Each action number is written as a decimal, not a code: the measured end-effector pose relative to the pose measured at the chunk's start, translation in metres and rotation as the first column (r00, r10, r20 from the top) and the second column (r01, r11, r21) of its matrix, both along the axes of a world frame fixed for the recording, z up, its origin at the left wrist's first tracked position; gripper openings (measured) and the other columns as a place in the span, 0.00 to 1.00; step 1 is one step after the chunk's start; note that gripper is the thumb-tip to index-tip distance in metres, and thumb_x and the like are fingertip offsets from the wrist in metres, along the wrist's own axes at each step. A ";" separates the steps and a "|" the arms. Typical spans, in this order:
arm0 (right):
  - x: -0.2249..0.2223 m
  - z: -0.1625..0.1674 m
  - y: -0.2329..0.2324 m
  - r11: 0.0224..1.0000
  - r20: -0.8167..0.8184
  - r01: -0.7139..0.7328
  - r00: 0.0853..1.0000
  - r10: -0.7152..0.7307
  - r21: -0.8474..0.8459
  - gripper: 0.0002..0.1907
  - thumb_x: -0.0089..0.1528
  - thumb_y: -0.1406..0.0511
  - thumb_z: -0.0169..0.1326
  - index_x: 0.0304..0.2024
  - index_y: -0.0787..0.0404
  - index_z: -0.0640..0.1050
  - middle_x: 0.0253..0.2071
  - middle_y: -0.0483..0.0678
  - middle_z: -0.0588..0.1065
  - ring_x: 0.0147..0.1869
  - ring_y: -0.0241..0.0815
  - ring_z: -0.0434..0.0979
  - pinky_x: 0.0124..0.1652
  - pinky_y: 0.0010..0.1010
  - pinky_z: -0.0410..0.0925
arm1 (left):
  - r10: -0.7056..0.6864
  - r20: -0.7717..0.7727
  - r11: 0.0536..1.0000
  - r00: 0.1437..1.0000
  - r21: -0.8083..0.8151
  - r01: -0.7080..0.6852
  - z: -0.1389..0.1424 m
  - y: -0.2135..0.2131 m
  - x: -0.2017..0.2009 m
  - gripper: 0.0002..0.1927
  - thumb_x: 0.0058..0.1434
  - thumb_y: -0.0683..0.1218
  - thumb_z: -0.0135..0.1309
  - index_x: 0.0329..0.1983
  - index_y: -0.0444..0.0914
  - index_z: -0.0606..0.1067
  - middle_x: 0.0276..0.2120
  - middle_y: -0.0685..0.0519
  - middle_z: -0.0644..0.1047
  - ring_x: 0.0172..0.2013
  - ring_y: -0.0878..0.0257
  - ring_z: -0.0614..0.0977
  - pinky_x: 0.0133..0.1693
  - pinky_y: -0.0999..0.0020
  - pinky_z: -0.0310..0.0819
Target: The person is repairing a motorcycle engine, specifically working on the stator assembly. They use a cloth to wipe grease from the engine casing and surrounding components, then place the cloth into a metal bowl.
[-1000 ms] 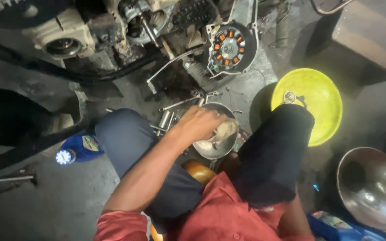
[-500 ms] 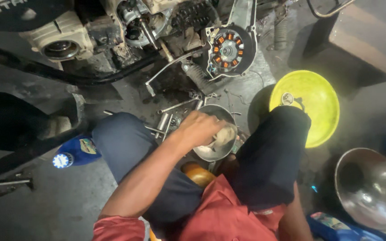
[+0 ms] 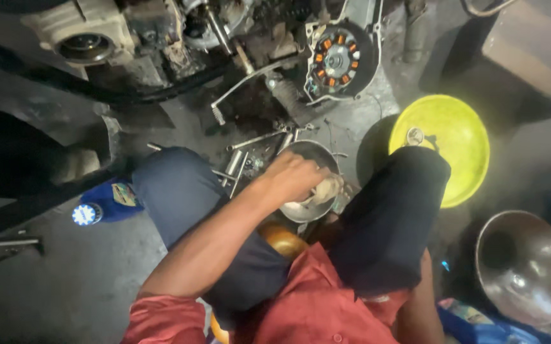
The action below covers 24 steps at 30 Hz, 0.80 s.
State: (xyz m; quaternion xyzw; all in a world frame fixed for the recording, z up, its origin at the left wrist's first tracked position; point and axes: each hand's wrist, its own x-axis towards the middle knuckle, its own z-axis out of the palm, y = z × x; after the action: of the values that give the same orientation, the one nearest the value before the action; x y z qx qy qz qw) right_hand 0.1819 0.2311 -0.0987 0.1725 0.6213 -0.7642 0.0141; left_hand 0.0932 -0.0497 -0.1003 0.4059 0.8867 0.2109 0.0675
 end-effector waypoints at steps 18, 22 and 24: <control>0.001 0.004 0.000 1.000 0.014 0.025 1.000 -0.025 0.004 0.18 0.67 0.61 0.51 0.54 0.67 0.75 0.50 0.55 0.78 0.53 0.44 0.78 0.53 0.34 0.69 | -0.023 -0.010 1.000 1.000 0.017 0.023 0.009 -0.002 -0.008 0.21 0.52 0.41 0.56 0.50 0.43 0.78 0.31 0.47 0.83 0.35 0.48 0.86 0.36 0.51 0.77; 0.006 0.006 -0.005 1.000 0.031 0.017 0.999 -0.017 0.010 0.18 0.67 0.61 0.51 0.54 0.67 0.75 0.50 0.55 0.78 0.53 0.44 0.78 0.53 0.34 0.69 | -0.032 -0.003 0.998 0.999 -0.054 0.032 0.013 -0.002 -0.014 0.20 0.51 0.42 0.56 0.49 0.42 0.78 0.34 0.46 0.82 0.35 0.48 0.86 0.35 0.52 0.78; 0.004 0.004 -0.004 1.000 0.028 0.014 1.000 -0.015 0.011 0.18 0.67 0.61 0.51 0.54 0.67 0.75 0.49 0.56 0.78 0.53 0.44 0.78 0.53 0.34 0.69 | -0.018 0.017 0.999 1.000 -0.028 0.019 0.010 -0.002 -0.013 0.21 0.49 0.42 0.57 0.49 0.42 0.78 0.34 0.46 0.82 0.35 0.47 0.85 0.35 0.51 0.78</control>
State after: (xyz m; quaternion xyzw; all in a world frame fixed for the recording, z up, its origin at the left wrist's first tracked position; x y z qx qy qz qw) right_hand 0.1863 0.2270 -0.0951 0.1878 0.6238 -0.7585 0.0164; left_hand 0.0799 -0.0518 -0.0901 0.4113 0.8852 0.2011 0.0827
